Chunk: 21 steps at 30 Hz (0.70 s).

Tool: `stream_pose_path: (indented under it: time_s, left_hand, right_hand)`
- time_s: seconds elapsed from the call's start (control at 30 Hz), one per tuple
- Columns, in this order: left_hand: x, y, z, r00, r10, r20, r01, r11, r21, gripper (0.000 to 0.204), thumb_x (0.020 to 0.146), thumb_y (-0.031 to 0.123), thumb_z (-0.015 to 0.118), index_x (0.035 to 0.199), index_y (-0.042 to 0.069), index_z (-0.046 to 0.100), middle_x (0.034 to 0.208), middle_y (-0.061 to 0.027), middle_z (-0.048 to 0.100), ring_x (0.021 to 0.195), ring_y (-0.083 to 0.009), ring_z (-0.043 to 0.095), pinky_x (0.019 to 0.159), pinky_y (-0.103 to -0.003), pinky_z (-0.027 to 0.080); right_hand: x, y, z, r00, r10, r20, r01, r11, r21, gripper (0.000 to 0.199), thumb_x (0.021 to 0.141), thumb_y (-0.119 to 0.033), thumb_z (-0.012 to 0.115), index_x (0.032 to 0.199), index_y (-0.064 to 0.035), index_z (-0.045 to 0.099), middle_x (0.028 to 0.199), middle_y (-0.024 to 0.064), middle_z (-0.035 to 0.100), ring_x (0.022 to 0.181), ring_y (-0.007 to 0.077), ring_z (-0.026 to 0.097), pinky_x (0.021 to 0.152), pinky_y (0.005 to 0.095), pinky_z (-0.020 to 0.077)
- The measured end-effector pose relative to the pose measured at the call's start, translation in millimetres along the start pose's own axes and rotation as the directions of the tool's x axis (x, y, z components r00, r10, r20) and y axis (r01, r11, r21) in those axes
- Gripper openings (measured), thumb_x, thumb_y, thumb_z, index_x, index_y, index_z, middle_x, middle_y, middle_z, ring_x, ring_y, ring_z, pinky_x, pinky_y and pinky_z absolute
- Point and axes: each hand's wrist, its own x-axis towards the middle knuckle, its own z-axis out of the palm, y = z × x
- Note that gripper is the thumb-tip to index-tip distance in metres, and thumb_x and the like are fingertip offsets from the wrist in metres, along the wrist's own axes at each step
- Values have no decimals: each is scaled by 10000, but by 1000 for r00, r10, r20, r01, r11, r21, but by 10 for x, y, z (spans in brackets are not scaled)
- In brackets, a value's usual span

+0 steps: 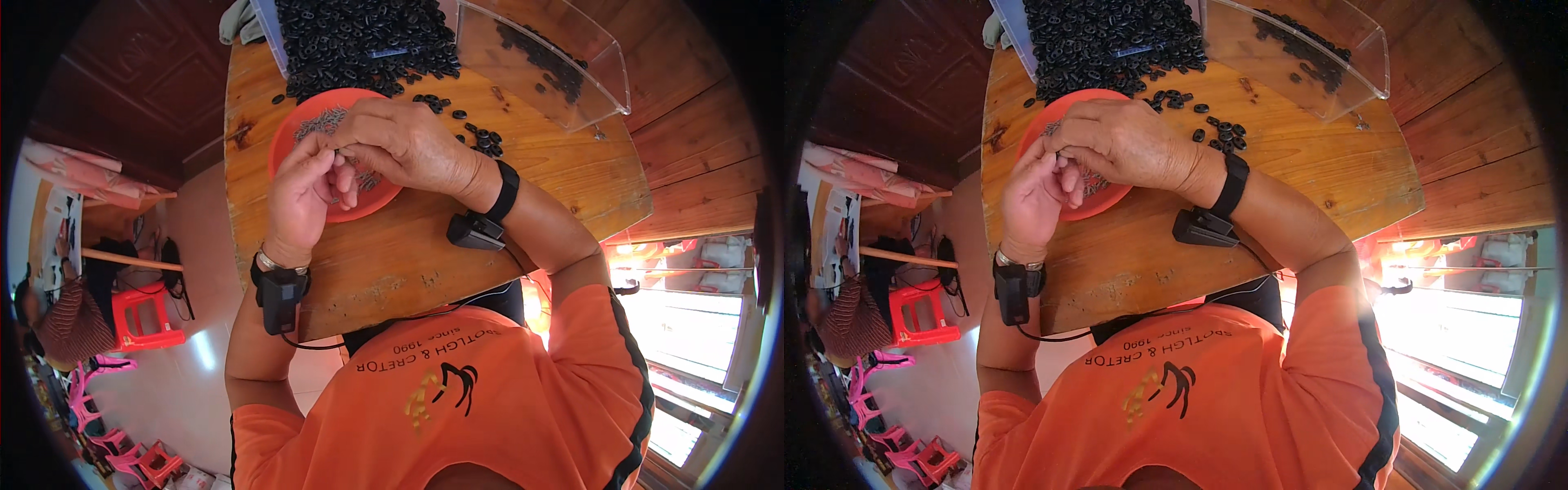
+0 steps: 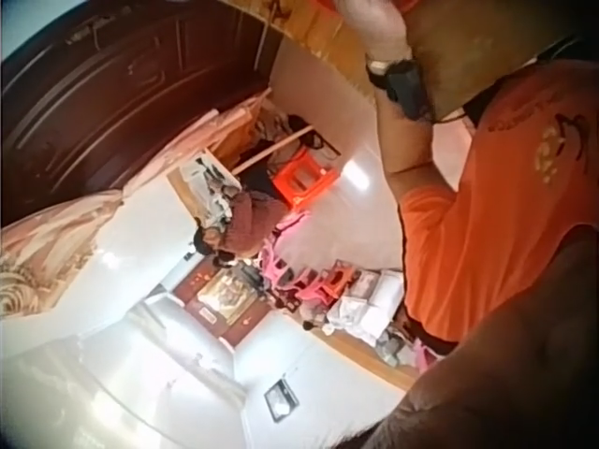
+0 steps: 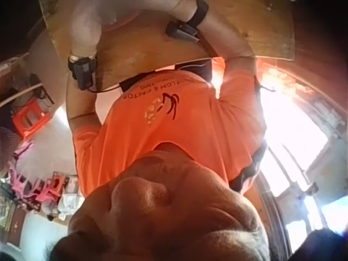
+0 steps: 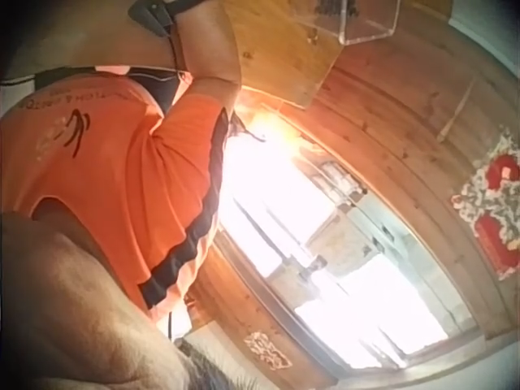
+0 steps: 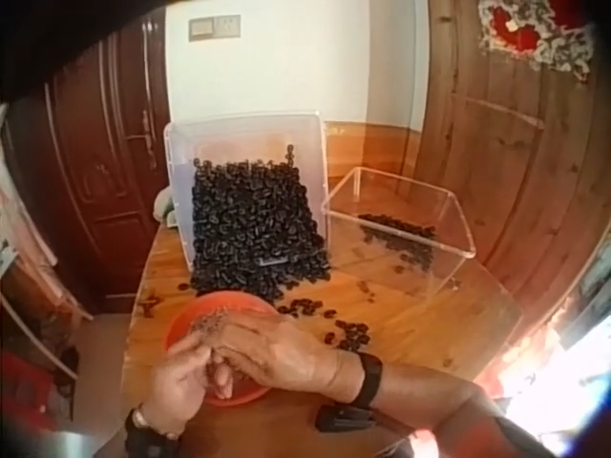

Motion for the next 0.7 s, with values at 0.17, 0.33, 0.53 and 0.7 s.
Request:
stream_pose_path:
  time_s: [0.17,0.33,0.53,0.7]
  left_hand:
    - [27,21,-45,995,30,-97,-17,991,133,176,919,204,482,836,57,532,672,-22,536,571,-117,528,525,-234,407]
    - [27,23,-80,952,191,-239,-124,955,271,129,907,162,497,828,69,538,651,6,534,534,-70,502,482,-187,373]
    - [30,-9,-34,950,192,-248,-107,942,318,124,897,149,496,807,74,537,630,12,528,522,-61,483,478,-184,366]
    - [30,-24,-63,950,202,-236,-113,933,341,125,883,140,500,780,78,533,621,17,522,525,-56,477,476,-184,357]
  right_hand:
    - [-6,78,-38,997,64,38,-66,996,54,114,790,-112,665,896,-81,635,841,75,623,776,274,623,630,347,502]
    - [-12,71,-83,805,296,514,-193,950,-245,118,744,-124,658,854,-89,682,856,78,640,862,288,605,732,379,494]
    - [-182,99,172,837,249,486,-88,940,-331,97,734,-130,633,808,-77,669,795,80,619,887,270,603,729,390,492]
    - [-124,84,130,812,349,468,-243,931,-273,76,757,-126,618,787,-58,634,799,90,630,852,285,612,710,404,483]
